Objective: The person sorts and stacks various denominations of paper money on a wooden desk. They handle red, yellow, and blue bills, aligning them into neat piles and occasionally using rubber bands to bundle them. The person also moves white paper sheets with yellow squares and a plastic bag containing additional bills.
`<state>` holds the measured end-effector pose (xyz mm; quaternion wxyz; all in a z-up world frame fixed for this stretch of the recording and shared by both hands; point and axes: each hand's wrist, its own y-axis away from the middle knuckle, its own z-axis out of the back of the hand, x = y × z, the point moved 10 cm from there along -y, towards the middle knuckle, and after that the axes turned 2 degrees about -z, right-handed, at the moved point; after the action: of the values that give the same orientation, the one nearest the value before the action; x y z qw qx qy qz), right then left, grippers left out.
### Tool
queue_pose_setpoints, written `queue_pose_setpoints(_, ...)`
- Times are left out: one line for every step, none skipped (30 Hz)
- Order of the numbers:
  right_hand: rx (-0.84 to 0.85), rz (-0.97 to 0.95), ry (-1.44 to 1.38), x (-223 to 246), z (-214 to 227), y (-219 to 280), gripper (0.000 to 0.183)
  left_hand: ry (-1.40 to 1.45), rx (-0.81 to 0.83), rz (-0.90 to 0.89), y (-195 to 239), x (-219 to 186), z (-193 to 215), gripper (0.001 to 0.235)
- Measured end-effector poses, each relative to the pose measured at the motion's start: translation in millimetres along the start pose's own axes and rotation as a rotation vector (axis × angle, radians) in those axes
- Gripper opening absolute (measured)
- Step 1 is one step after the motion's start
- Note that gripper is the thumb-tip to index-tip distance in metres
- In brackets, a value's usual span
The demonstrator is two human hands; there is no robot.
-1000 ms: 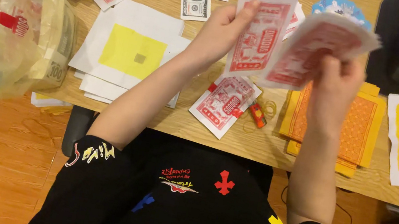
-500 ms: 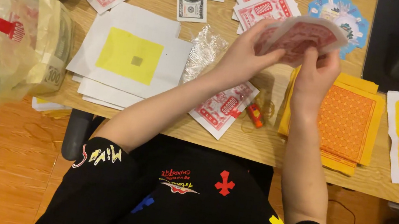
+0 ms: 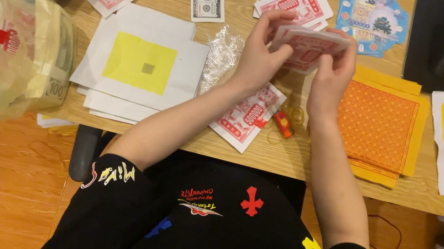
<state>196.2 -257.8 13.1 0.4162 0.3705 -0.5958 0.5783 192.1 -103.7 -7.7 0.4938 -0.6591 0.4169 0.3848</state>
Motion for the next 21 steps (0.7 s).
queue_pose_setpoints(-0.009,-0.016,0.016,0,0,0,0.035,0.031,-0.022,-0.048,2,-3,1,0.046)
queue_pose_setpoints(-0.017,-0.033,0.032,0,0,1,0.034,0.062,-0.045,-0.097,4,-7,2,0.047)
queue_pose_setpoints(-0.016,-0.031,0.032,-1,0,1,0.034,0.063,-0.046,-0.098,6,-7,0,0.047)
queue_pose_setpoints(-0.019,-0.021,0.035,-2,0,2,0.034,0.077,-0.005,-0.081,7,-6,-6,0.046)
queue_pose_setpoints(-0.022,-0.01,0.038,-2,0,1,0.034,0.092,0.035,-0.064,8,-5,-11,0.045)
queue_pose_setpoints(-0.021,-0.007,0.038,-2,-1,2,0.034,0.092,0.035,-0.067,7,-3,-12,0.045)
queue_pose_setpoints(-0.031,0.002,0.044,-2,0,3,0.034,0.065,0.027,-0.052,8,1,-13,0.044)
queue_pose_setpoints(-0.041,0.011,0.051,-2,0,4,0.034,0.038,0.018,-0.037,8,5,-13,0.044)
queue_pose_setpoints(-0.042,0.011,0.051,-7,1,4,0.034,0.038,0.019,-0.038,8,8,-13,0.044)
queue_pose_setpoints(-0.06,0.022,0.039,-11,3,3,0.033,0.013,0.012,-0.049,7,10,-12,0.04)
queue_pose_setpoints(-0.079,0.032,0.026,-15,5,3,0.033,-0.012,0.005,-0.06,6,13,-11,0.036)
queue_pose_setpoints(-0.08,0.032,0.025,-12,6,3,0.033,-0.013,0.006,-0.06,6,12,-10,0.036)
queue_pose_setpoints(-0.071,0.025,0.064,-10,6,4,0.03,-0.043,0.011,-0.066,6,10,-10,0.031)
queue_pose_setpoints(-0.061,0.017,0.103,-8,6,5,0.027,-0.073,0.017,-0.071,7,9,-10,0.026)
queue_pose_setpoints(-0.06,0.018,0.104,-2,11,3,0.027,-0.072,0.015,-0.072,4,0,-6,0.026)
queue_pose_setpoints(-0.06,0.062,0.109,7,15,2,0.032,-0.14,0.011,-0.133,1,-15,-2,0.028)
queue_pose_setpoints(-0.058,0.103,0.108,16,18,2,0.037,-0.214,0.004,-0.193,0,-30,4,0.031)
queue_pose_setpoints(-0.054,0.103,0.105,29,19,-9,0.037,-0.217,0.0,-0.193,-12,-38,11,0.031)
queue_pose_setpoints(-0.056,-0.142,0.03,17,25,-16,0.021,-0.268,-0.008,-0.206,-19,-46,18,0.032)
queue_pose_setpoints(-0.06,-0.386,-0.043,5,29,-18,0.012,-0.319,-0.015,-0.218,-26,-54,24,0.037)
queue_pose_setpoints(-0.06,-0.392,-0.041,14,24,-23,0.012,-0.319,-0.016,-0.212,-32,-51,27,0.037)
